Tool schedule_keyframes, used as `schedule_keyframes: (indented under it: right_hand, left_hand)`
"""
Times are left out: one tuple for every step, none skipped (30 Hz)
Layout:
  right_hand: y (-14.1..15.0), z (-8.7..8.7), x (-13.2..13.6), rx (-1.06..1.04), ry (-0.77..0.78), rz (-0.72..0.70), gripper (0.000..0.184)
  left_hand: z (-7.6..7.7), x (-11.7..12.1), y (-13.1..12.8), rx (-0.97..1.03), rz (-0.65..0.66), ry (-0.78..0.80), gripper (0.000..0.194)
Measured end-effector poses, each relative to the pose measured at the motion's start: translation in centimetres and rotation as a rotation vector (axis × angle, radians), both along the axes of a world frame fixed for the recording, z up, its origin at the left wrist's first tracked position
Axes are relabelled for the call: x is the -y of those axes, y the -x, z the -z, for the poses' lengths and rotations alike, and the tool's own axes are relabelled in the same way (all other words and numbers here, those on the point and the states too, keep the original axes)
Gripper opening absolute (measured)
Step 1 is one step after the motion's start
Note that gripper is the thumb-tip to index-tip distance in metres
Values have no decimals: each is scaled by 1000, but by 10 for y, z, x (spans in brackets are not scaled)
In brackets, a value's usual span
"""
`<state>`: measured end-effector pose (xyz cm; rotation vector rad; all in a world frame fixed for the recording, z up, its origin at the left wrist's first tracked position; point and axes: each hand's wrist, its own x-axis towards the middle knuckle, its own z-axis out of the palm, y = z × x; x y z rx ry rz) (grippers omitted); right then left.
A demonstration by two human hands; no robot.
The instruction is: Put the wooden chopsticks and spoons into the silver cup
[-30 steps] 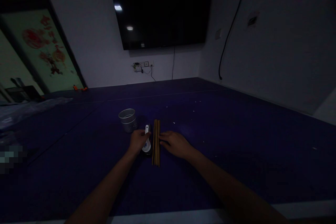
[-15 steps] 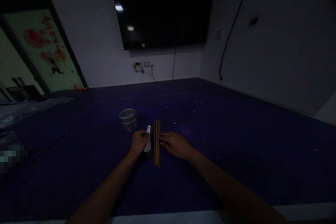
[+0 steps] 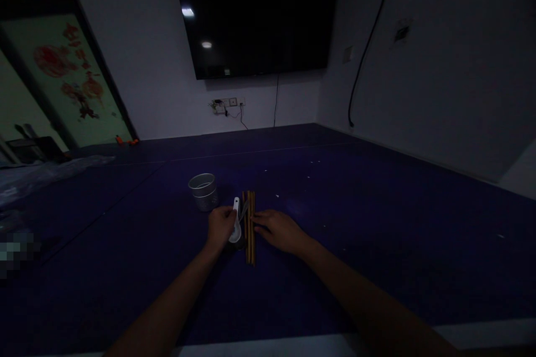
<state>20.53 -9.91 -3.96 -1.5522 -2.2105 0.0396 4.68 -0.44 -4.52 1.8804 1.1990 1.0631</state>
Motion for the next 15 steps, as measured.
schedule_keyframes:
  right_hand:
    - [0, 0, 0, 2, -3, -1, 31]
    - [0, 1, 0, 4, -8, -3, 30]
    - [0, 1, 0, 4, -15, -5, 29]
    - [0, 1, 0, 4, -20, -6, 28]
    - [-1, 1, 0, 2, -23, -9, 27]
    - [-1, 1, 0, 1, -24, -14, 27]
    - [-1, 2, 0, 0, -25, -17, 28]
    - [-1, 2, 0, 0, -25, -18, 28]
    - [-1, 2, 0, 3, -25, -18, 29]
    - [-1, 2, 0, 6, -27, -12, 30]
    - [-1, 3, 0, 10, -32, -4, 30]
    - [-1, 3, 0, 13, -37, 4, 30]
    - [-1, 2, 1, 15, -41, 10, 30]
    - [-1, 2, 1, 15, -42, 12, 30]
    - [0, 1, 1, 16, -39, 9, 29]
  left_hand:
    - [0, 0, 0, 0, -1, -1, 17]
    - [0, 0, 0, 1, 1, 2, 17]
    - [1, -1, 0, 7, 1, 7, 17]
    - [1, -1, 1, 16, -1, 17, 16]
    - [2, -2, 1, 26, -4, 29, 16]
    - [2, -2, 2, 36, -5, 41, 15]
    - [2, -2, 2, 44, -2, 51, 15]
    - [2, -2, 3, 49, 1, 56, 15]
    - [1, -2, 3, 48, 5, 59, 14]
    - [1, -3, 3, 42, 9, 62, 13]
    - [0, -3, 4, 35, 9, 65, 12]
    - [0, -3, 4, 27, 7, 68, 12]
    - [0, -4, 4, 19, 7, 73, 11]
    - [0, -4, 4, 14, 7, 79, 10]
    - [0, -5, 4, 13, 9, 85, 10]
